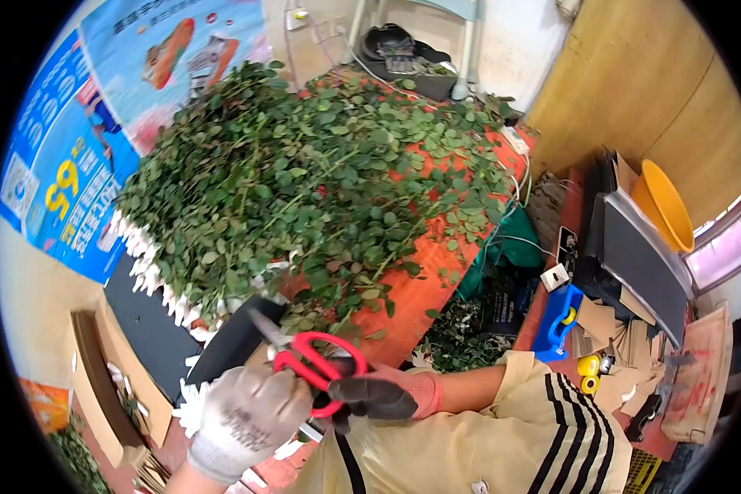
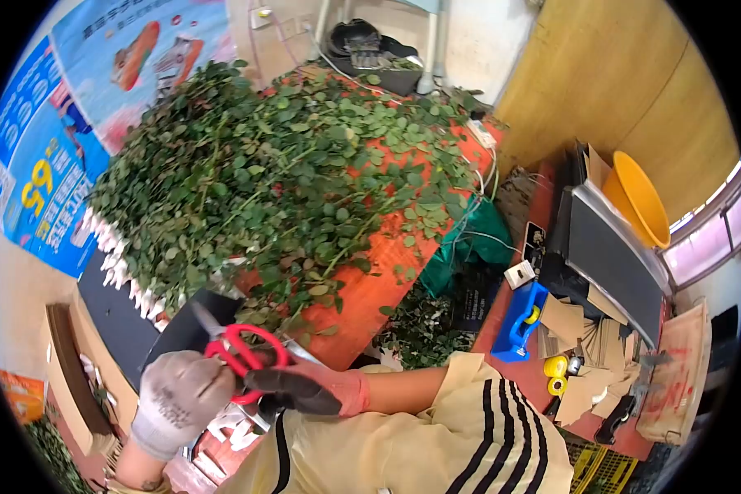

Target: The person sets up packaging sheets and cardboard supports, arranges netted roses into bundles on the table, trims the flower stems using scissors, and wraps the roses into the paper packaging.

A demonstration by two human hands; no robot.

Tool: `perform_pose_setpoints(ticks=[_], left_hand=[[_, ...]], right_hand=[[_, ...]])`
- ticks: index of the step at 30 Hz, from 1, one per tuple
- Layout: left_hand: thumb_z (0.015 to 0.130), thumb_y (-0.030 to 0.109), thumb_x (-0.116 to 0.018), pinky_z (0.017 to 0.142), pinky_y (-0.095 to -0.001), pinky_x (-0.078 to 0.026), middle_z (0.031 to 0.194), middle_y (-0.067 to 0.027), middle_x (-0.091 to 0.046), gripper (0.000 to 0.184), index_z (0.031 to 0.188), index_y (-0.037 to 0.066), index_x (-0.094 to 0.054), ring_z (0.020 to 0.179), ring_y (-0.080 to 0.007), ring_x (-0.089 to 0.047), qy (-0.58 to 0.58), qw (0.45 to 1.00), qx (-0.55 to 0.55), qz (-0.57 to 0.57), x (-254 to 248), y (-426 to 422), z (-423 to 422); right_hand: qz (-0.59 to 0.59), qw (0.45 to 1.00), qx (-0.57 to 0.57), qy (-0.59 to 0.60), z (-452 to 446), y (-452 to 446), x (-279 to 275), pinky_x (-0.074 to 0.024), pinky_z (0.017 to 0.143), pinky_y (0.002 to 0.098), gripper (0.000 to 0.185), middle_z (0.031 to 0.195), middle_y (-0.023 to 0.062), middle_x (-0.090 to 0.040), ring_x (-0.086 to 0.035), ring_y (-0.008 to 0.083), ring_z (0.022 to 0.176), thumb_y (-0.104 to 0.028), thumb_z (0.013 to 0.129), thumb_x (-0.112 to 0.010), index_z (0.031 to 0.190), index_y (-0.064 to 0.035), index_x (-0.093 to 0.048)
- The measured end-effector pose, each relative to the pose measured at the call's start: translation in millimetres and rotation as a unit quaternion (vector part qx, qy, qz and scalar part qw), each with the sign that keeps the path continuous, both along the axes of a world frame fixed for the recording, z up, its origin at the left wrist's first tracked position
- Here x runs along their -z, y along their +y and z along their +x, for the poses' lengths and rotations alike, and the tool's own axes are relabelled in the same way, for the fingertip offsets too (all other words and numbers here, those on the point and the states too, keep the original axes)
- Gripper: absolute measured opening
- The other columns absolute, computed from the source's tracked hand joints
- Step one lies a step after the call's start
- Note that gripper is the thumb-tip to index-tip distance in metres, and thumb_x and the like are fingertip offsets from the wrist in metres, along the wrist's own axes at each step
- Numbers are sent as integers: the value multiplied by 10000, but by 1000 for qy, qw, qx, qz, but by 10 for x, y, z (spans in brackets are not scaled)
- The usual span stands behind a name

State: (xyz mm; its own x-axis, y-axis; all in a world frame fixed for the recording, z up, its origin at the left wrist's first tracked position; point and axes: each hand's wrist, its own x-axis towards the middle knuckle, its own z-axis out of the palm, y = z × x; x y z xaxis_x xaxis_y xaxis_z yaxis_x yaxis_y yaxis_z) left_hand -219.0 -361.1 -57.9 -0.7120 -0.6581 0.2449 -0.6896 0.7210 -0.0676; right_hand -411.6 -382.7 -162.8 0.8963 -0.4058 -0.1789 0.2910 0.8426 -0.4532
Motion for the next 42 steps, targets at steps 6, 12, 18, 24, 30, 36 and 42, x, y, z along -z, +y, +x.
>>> perform_pose_setpoints(ticks=[6, 12, 18, 24, 30, 36, 42], left_hand=[[656, 198, -602, 453, -283, -475, 678, 5, -509, 122, 743, 114, -586, 611, -179, -588, -3, 990, 64, 127, 166, -909, -575], [621, 159, -614, 567, -262, -520, 826, -36, -594, 178, 794, 115, -613, 738, -170, -622, 24, 980, 193, 30, 422, -1352, -1042], [606, 230, -581, 687, -292, -489, 859, -87, -571, 247, 791, 66, -576, 784, -201, -560, -38, 976, 181, 118, 718, -1466, -1121], [644, 243, -600, 604, -302, -459, 789, -67, -541, 233, 807, 78, -586, 707, -201, -548, -12, 963, 198, 184, 819, -1472, -1076], [738, 191, -633, 477, -278, -392, 571, 22, -376, 148, 869, 124, -623, 505, -137, -461, 96, 983, 139, 67, 684, -1723, -1062], [732, 140, -642, 822, -423, -474, 935, -176, -608, 332, 1027, -4, -594, 894, -338, -588, 105, 943, -158, 272, 937, -2322, -339], [728, 252, -662, 882, -395, -447, 1053, -186, -604, 444, 1095, 17, -580, 999, -348, -570, -26, 886, -220, 408, 1724, -2690, 61]], right_hand=[[-40, 980, 99, -169, -720, -352, -58, -485, 702, 304, 494, 1090, 122, -583, -608, 230, 882, -221, 879, -574, 1309, -39, -411], [92, 977, 147, -124, -1061, -732, 382, -491, 767, 341, 565, 1145, 120, -564, -592, 231, 965, -206, 845, -638, 1325, -31, -395], [209, 967, 123, -80, -1229, -867, 487, -491, 822, 359, 587, 1133, 111, -574, -587, 227, 998, -185, 822, -677, 1317, -26, -405], [230, 968, 91, -45, -1198, -954, 572, -487, 877, 369, 611, 1120, 99, -585, -584, 219, 1025, -171, 794, -719, 1306, -23, -420], [26, 989, 144, -23, -1246, -1206, 632, -463, 891, 313, 604, 1092, 70, -596, -582, 170, 992, -184, 712, -794, 1215, -18, -504], [-207, 869, 401, 201, -1773, -1686, 691, -489, 864, 382, 700, 1099, 114, -619, -607, 229, 976, -255, 675, -811, 1235, -6, -471], [-222, 815, 460, 274, -2317, -2085, 462, -505, 793, 306, 690, 1041, 80, -612, -608, 172, 916, -180, 694, -781, 1277, -54, -434]])
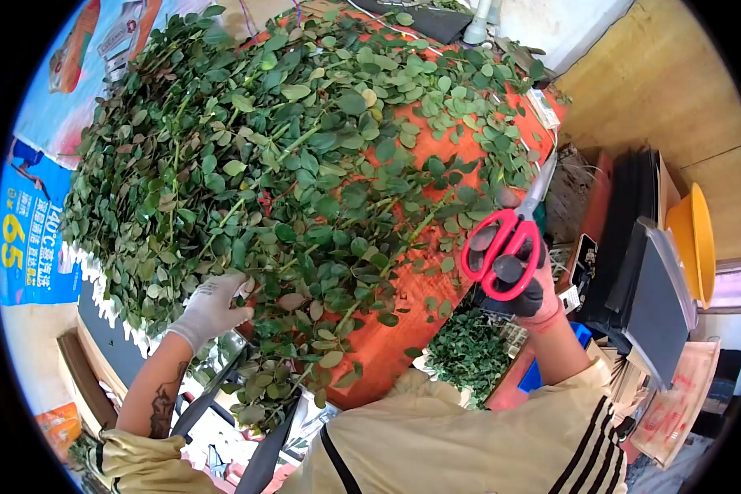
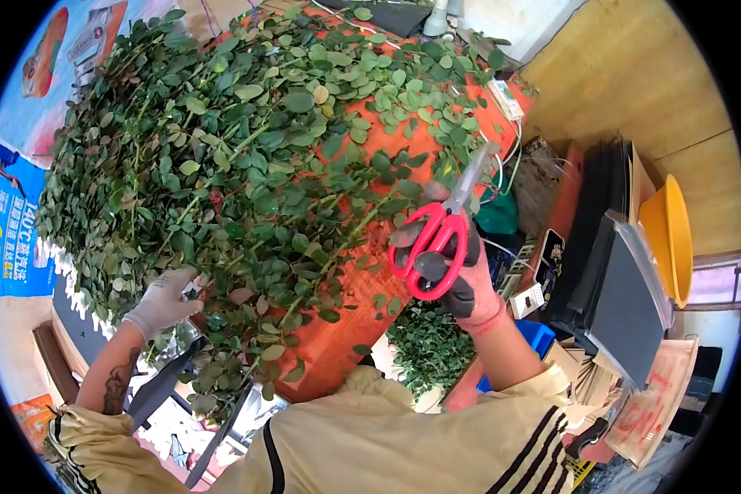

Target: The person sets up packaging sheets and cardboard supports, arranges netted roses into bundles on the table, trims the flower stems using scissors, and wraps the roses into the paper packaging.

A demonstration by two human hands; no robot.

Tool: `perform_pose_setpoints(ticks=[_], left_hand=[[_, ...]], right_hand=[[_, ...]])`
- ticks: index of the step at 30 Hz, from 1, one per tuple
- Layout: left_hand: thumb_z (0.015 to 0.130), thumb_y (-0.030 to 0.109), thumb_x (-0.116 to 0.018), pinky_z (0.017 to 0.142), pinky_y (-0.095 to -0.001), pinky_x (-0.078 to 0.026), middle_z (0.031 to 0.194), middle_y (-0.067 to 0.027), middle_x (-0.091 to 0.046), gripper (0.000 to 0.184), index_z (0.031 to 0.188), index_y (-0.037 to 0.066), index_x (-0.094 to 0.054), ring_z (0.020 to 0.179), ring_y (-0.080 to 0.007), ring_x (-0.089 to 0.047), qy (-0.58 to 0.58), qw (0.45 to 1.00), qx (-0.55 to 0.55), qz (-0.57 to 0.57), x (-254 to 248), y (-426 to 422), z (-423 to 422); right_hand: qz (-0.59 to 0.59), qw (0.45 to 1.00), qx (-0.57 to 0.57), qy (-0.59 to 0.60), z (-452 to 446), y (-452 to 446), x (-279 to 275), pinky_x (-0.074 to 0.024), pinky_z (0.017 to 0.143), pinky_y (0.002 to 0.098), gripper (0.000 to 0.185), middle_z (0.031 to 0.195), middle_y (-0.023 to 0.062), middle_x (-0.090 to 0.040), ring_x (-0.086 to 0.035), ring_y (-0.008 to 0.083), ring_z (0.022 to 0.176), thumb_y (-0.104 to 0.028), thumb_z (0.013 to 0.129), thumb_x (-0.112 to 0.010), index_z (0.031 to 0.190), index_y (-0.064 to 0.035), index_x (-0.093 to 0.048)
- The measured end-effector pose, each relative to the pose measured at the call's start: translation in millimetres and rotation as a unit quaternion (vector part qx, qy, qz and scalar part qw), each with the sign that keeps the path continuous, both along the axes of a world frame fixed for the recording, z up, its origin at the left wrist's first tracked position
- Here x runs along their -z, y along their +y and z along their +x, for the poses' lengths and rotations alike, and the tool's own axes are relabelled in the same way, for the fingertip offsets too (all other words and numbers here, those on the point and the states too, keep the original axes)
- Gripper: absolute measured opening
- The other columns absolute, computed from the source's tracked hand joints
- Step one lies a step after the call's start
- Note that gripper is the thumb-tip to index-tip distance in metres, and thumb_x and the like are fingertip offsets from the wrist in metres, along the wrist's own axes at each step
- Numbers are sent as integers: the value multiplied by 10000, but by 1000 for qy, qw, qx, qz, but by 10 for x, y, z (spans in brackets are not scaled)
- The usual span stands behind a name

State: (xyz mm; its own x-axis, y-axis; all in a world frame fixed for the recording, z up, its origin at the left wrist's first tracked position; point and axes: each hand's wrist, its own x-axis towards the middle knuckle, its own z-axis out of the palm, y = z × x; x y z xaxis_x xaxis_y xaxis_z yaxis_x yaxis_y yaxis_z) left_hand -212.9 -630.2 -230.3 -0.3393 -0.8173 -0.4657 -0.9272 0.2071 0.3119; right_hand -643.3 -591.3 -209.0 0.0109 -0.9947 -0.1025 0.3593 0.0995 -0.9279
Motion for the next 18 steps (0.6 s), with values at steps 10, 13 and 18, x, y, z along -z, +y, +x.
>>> perform_pose_setpoints(ticks=[10, 13, 18], left_hand=[[749, 220, -608, 810, -418, -468, 913, -167, -630, 285, 983, 59, -626, 915, -332, -596, -42, 998, -9, 50, 220, -118, -23], [776, 197, -593, 827, -420, -464, 975, -176, -620, 256, 990, 61, -626, 948, -342, -585, -38, 997, -36, 49, 278, -77, -24], [790, 162, -573, 826, -432, -460, 966, -190, -609, 225, 976, 38, -600, 945, -358, -578, -27, 998, -25, 44, 258, -8, -30]], right_hand=[[237, 904, -276, -223, 259, -333, 87, -506, 753, 316, 605, 991, 75, -595, -587, 163, 880, -421, 901, -548, 1303, 12, -419], [324, 854, -268, -307, 297, -537, 342, -507, 725, 333, 490, 932, 103, -609, -600, 198, 831, -393, 917, -521, 1199, 7, -505], [337, 874, -300, -179, 396, -841, 591, -457, 513, 281, 426, 822, 106, -617, -597, 198, 661, -378, 928, -495, 1128, -5, -539]])
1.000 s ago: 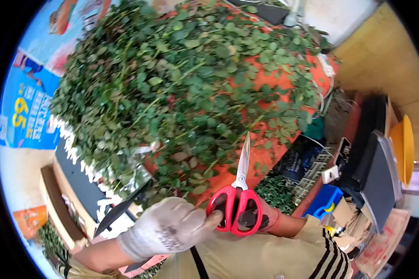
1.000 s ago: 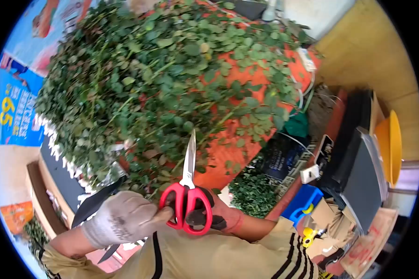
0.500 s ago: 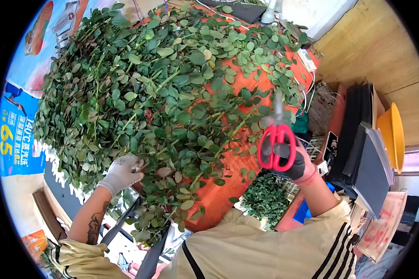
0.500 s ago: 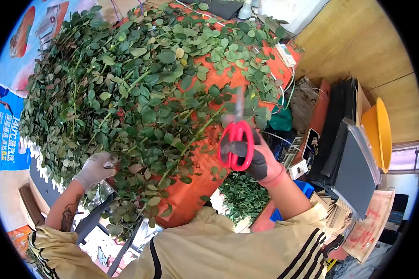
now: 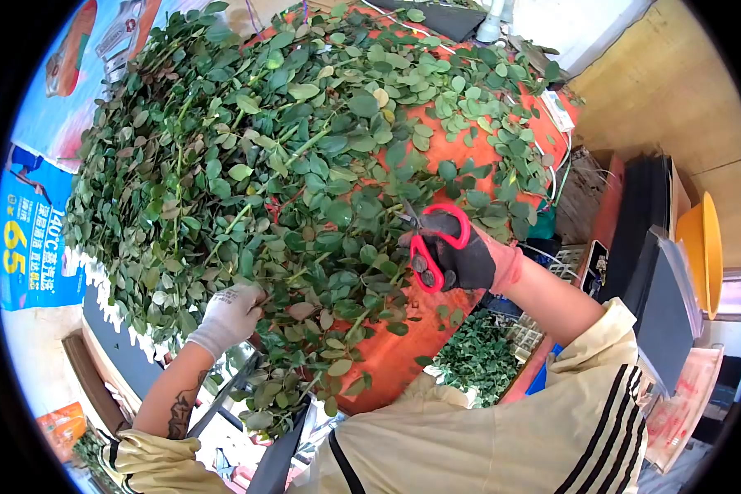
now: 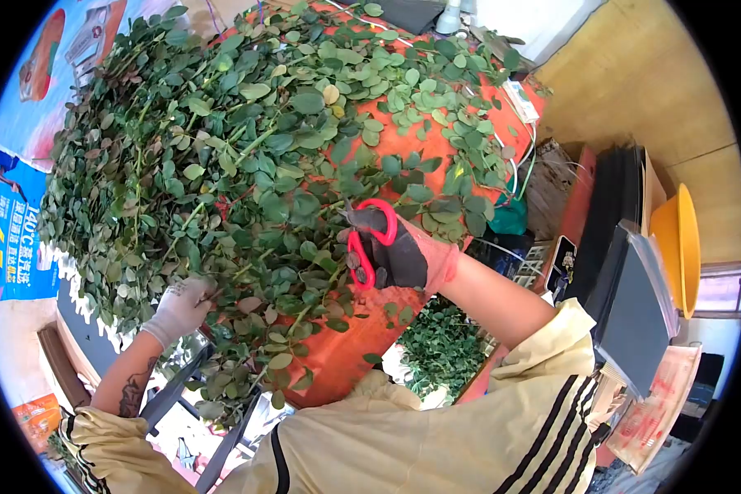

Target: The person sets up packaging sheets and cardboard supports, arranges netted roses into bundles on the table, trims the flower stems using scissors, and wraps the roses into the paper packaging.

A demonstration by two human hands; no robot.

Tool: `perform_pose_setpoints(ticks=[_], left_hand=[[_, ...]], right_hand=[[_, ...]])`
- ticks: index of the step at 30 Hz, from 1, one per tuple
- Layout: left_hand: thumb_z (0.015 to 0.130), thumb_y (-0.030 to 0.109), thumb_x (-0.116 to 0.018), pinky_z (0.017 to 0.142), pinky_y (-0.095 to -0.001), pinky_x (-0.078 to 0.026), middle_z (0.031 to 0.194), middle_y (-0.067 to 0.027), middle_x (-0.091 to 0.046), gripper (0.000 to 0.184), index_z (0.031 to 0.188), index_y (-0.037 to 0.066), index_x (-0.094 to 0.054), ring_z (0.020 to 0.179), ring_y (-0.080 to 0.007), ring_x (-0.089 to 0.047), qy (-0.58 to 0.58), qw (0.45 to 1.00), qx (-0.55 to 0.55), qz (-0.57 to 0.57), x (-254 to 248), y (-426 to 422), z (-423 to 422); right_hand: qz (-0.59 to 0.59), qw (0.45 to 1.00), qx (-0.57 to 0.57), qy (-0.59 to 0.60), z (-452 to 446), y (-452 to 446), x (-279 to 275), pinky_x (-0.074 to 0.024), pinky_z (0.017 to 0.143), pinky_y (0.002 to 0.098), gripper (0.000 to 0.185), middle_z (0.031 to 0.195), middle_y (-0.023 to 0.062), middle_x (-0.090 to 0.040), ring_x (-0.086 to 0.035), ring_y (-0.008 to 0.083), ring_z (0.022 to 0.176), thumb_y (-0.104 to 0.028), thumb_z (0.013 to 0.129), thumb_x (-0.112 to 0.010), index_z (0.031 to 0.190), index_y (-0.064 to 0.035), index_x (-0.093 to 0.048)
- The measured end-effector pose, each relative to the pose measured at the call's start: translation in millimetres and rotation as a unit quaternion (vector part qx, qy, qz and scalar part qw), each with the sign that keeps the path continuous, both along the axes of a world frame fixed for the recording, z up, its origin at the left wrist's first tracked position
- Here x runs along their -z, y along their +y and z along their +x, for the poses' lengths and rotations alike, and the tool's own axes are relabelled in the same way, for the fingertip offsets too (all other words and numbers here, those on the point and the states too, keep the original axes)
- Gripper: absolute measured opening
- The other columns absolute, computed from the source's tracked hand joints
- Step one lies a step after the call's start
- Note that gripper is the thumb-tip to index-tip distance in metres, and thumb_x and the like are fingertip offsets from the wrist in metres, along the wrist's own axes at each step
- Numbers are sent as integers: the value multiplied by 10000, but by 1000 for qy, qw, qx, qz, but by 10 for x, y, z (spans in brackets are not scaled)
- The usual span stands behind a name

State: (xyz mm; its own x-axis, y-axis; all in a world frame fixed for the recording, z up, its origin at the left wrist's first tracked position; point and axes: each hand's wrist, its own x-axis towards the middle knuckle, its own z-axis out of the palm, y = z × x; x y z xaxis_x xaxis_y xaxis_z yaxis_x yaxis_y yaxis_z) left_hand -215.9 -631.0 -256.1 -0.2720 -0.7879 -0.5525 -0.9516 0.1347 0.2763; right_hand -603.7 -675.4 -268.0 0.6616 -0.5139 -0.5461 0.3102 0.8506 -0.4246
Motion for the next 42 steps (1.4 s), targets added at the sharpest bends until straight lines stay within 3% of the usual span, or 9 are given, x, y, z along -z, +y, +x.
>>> perform_pose_setpoints(ticks=[7, 13, 16, 18, 26, 28, 33, 36, 42], left_hand=[[776, 73, -541, 775, -433, -460, 911, -200, -588, 187, 949, 12, -570, 895, -377, -574, 39, 998, -2, -46, 97, 66, 68], [804, 85, -542, 763, -438, -470, 924, -182, -588, 191, 984, 39, -589, 870, -360, -585, 30, 996, 59, -64, 71, 120, 21], [800, 75, -543, 755, -443, -473, 929, -185, -588, 178, 966, 37, -597, 858, -361, -589, 33, 994, 76, -72, 65, 157, -8], [794, 63, -545, 757, -441, -474, 937, -185, -589, 169, 949, 36, -605, 864, -359, -590, 23, 995, 67, -64, 53, 142, -25], [793, 47, -535, 781, -437, -472, 953, -193, -592, 209, 996, 28, -585, 898, -372, -581, 45, 996, 45, -69, 161, 116, 58], [792, 46, -536, 781, -436, -471, 948, -193, -593, 209, 994, 26, -586, 895, -372, -582, 67, 995, 43, -68, 211, 124, 152], [792, 72, -568, 793, -419, -463, 915, -190, -603, 192, 976, 18, -587, 894, -359, -585, 71, 993, -92, -35, 181, 42, 235], [792, 81, -577, 796, -419, -460, 902, -193, -601, 186, 965, 12, -583, 885, -360, -581, 95, 992, -61, -64, 151, -20, 263], [795, 154, -592, 908, -352, -443, 1184, -210, -568, 470, 1221, -20, -494, 1035, -308, -585, 191, 975, -118, -2, -115, 42, 265]], right_hand=[[-31, 998, -34, 40, 47, 43, -161, -386, 386, 226, 444, 706, 88, -604, -588, 177, 587, -435, 836, -623, 992, -30, -531], [18, 998, -44, 42, 76, -25, 28, -416, 420, 235, 366, 710, 73, -593, -577, 156, 591, -365, 870, -603, 1010, -36, -524], [-82, 997, -1, 1, 72, 51, 170, -394, 431, 219, 429, 771, 75, -604, -587, 141, 616, -379, 876, -599, 1094, -13, -541], [-124, 987, -57, 88, 61, 62, 202, -419, 475, 222, 408, 794, 60, -590, -582, 123, 648, -319, 863, -629, 1099, -3, -524], [-49, 997, 10, 60, 86, 119, 245, -436, 510, 213, 347, 805, 22, -578, -570, 86, 644, -212, 857, -639, 1125, -23, -526], [-99, 980, -39, 171, 83, 109, 176, -443, 525, 207, 343, 813, 14, -578, -568, 80, 646, -196, 862, -632, 1141, -25, -529], [-175, 973, 29, 150, -204, 145, -35, -463, 549, 207, 345, 832, 9, -580, -565, 68, 663, -194, 875, -618, 1154, -15, -526], [-186, 967, 20, 172, -456, 283, -103, -472, 562, 208, 370, 846, 8, -580, -567, 65, 675, -193, 876, -618, 1174, -2, -510], [-78, 987, 100, 95, -432, 760, -400, -460, 584, 207, 504, 810, -3, -561, -557, 58, 683, -176, 834, -663, 1254, 5, -452]])
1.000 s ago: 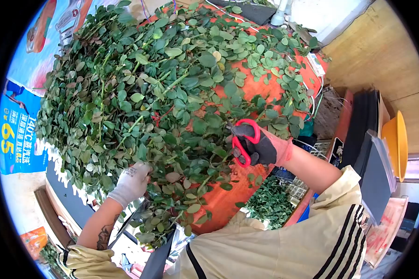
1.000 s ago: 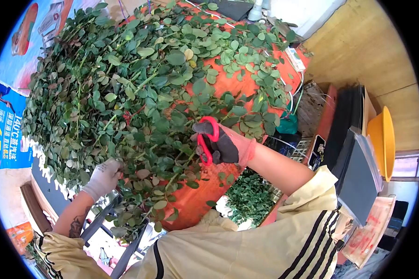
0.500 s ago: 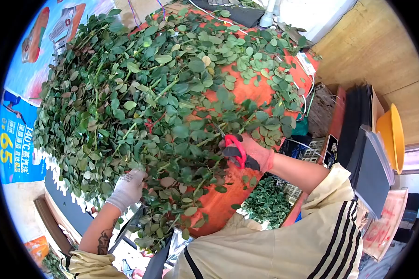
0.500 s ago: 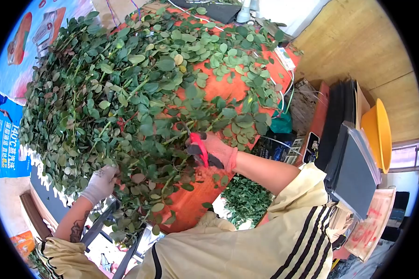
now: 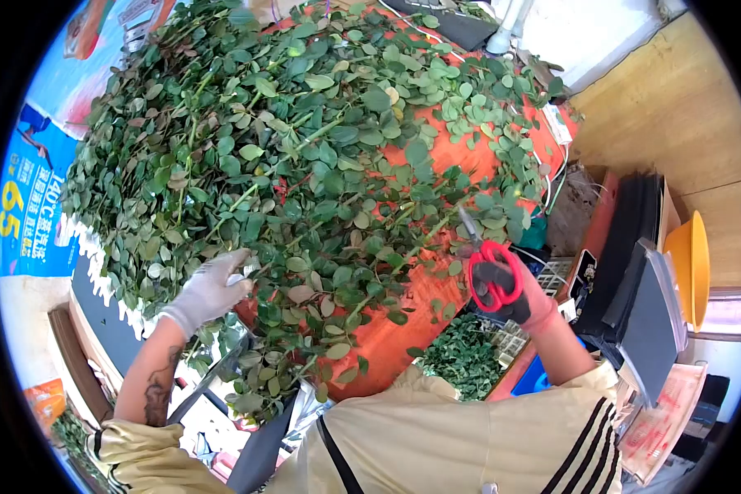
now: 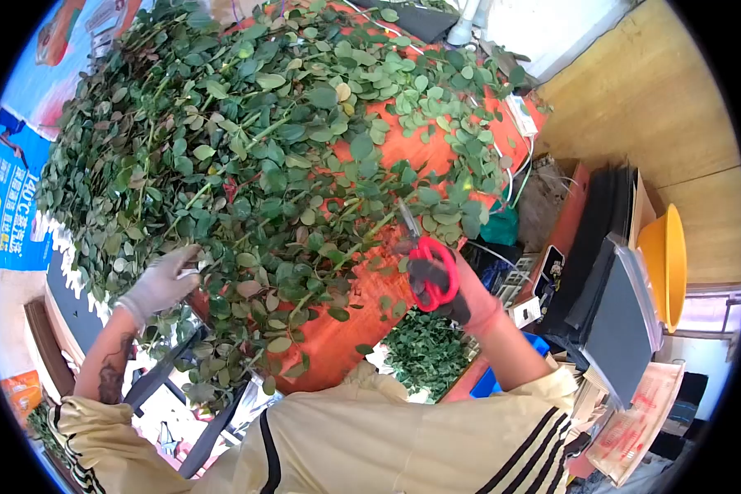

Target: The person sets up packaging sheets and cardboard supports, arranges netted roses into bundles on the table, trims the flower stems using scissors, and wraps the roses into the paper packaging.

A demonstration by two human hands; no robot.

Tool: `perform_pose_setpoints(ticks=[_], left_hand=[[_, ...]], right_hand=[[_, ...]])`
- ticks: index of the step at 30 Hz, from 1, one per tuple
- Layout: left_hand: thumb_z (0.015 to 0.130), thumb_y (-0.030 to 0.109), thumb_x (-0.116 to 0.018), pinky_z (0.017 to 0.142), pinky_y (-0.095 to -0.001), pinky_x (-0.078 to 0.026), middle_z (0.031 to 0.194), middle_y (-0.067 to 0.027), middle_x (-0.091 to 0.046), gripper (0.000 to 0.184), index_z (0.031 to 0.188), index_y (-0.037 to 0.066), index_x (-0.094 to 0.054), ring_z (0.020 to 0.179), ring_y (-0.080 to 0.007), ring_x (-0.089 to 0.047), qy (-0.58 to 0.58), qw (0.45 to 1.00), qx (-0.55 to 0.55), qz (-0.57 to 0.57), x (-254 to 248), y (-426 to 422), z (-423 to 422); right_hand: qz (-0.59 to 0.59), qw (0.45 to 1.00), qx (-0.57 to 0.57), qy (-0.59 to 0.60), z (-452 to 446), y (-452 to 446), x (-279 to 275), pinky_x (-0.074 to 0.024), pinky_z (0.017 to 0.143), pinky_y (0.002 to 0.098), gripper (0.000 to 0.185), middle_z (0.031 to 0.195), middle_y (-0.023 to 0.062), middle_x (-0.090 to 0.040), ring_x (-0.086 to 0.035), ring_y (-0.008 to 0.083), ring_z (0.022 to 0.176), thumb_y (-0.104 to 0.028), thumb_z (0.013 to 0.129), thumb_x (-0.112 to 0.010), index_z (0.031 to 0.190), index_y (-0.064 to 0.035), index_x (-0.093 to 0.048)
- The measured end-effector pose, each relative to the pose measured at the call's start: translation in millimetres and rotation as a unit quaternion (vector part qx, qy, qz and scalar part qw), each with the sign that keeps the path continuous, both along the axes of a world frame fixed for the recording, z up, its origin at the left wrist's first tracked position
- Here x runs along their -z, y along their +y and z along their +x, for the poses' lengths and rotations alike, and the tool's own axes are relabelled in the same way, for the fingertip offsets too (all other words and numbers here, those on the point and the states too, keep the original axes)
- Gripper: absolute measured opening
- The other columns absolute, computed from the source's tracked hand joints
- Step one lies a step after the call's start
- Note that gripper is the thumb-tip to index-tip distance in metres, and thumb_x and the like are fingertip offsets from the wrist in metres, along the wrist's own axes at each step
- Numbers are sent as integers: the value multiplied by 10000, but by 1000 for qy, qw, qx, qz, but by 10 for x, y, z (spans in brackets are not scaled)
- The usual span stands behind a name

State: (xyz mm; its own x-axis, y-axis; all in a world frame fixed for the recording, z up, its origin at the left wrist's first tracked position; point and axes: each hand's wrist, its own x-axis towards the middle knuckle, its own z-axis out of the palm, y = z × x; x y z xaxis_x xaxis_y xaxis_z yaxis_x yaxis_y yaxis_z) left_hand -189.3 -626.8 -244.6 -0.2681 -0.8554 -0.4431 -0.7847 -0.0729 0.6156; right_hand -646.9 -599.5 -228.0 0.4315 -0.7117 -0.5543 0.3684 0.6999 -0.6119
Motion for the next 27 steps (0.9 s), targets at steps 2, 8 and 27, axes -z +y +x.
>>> perform_pose_setpoints(ticks=[2, 8, 27], left_hand=[[806, 191, -600, 933, -353, -431, 1198, -211, -561, 538, 1264, -43, -446, 1076, -299, -570, -46, 992, 58, -103, -639, 112, -42], [698, 608, -686, 1006, -392, -367, 1272, -189, -489, 936, 1319, -27, -389, 1143, -259, -503, 409, 901, -147, -12, -1747, 1139, -525], [856, 357, -542, 745, -487, -445, 847, -231, -633, 354, 956, 19, -573, 831, -406, -598, -414, 713, -563, -49, 1013, 5144, 1978]], right_hand=[[-198, 953, -29, 227, 204, 123, -169, -466, 608, 215, 575, 803, -4, -562, -551, 66, 679, -161, 781, -701, 1271, -5, -445], [-739, 509, -175, 405, 1995, 409, -867, -497, 637, 343, 506, 798, 102, -603, -613, 169, 723, -192, 734, -627, 1135, 89, -502], [-675, 259, -504, 473, 3655, -431, 448, -483, 817, 355, 252, 964, 96, -645, -613, 260, 960, -223, 764, -576, 981, -94, -577]])
